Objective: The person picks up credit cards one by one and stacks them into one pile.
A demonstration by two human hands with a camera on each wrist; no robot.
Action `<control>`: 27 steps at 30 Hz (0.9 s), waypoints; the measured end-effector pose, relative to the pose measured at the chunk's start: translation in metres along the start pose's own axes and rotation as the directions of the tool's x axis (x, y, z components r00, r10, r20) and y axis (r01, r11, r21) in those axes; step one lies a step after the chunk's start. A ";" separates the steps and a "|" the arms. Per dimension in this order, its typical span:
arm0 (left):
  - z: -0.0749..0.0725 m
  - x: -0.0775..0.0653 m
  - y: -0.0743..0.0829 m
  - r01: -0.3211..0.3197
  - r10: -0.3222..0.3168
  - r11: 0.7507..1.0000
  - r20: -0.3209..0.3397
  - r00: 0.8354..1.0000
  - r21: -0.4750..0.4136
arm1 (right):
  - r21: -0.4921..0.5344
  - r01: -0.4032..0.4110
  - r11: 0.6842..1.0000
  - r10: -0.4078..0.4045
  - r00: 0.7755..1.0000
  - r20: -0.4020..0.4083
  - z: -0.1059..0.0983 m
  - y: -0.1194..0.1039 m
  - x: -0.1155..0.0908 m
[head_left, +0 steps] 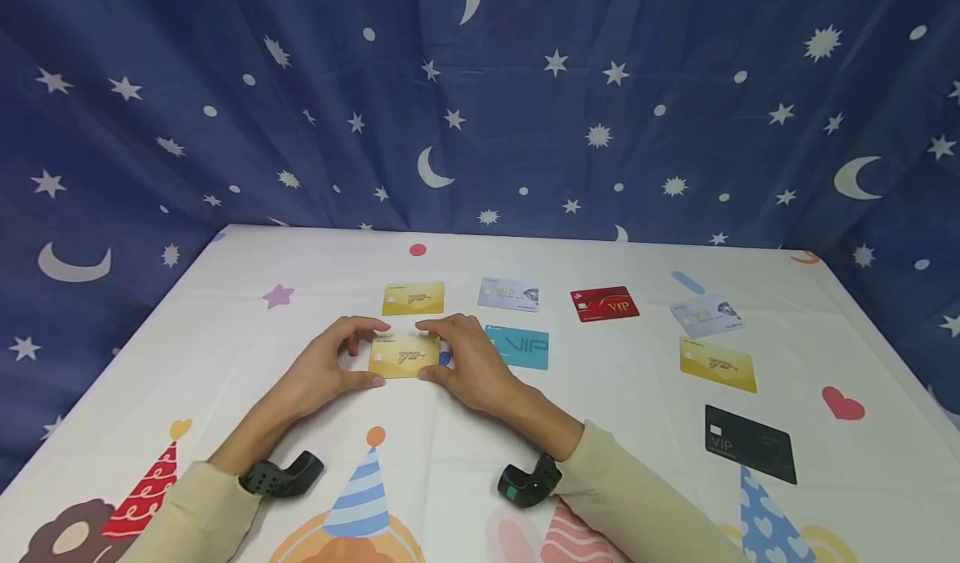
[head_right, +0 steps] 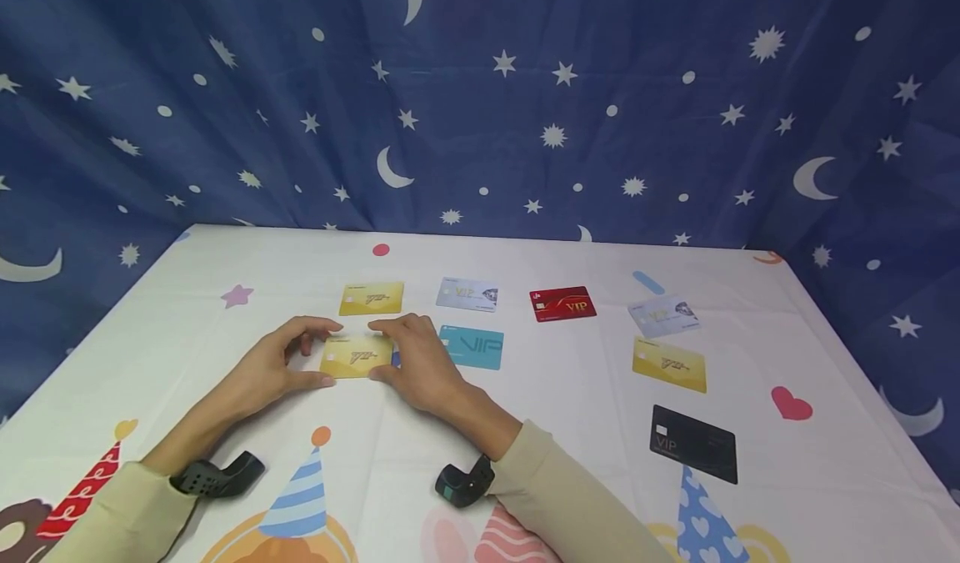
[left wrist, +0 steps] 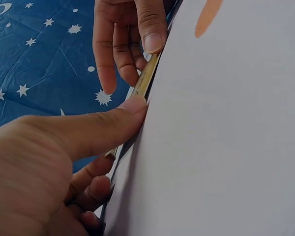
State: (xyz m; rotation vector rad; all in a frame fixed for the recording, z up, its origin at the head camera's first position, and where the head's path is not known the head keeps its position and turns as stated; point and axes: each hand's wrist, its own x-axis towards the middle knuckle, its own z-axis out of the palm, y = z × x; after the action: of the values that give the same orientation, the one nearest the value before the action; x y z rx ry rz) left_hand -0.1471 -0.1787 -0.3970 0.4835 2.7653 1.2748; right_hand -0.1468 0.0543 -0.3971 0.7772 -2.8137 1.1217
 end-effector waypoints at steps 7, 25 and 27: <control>-0.001 0.001 -0.004 -0.071 0.072 0.997 -0.031 0.997 0.009 | -0.004 -0.008 1.000 0.008 1.000 0.005 0.000 0.001 0.000; -0.014 0.001 -0.008 -0.093 0.091 0.993 -0.030 0.995 -0.076 | 0.037 -0.031 0.999 0.029 0.999 0.040 -0.007 0.000 -0.001; -0.015 0.001 -0.007 -0.102 0.099 0.991 -0.034 0.995 -0.087 | 0.047 -0.032 0.998 0.029 0.998 0.057 -0.011 0.001 0.000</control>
State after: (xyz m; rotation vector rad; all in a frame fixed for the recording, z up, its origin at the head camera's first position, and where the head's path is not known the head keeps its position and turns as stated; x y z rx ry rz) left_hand -0.1529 -0.1933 -0.3923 0.6086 2.7249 1.4307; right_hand -0.1486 0.0621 -0.3897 0.7844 -2.8640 1.1943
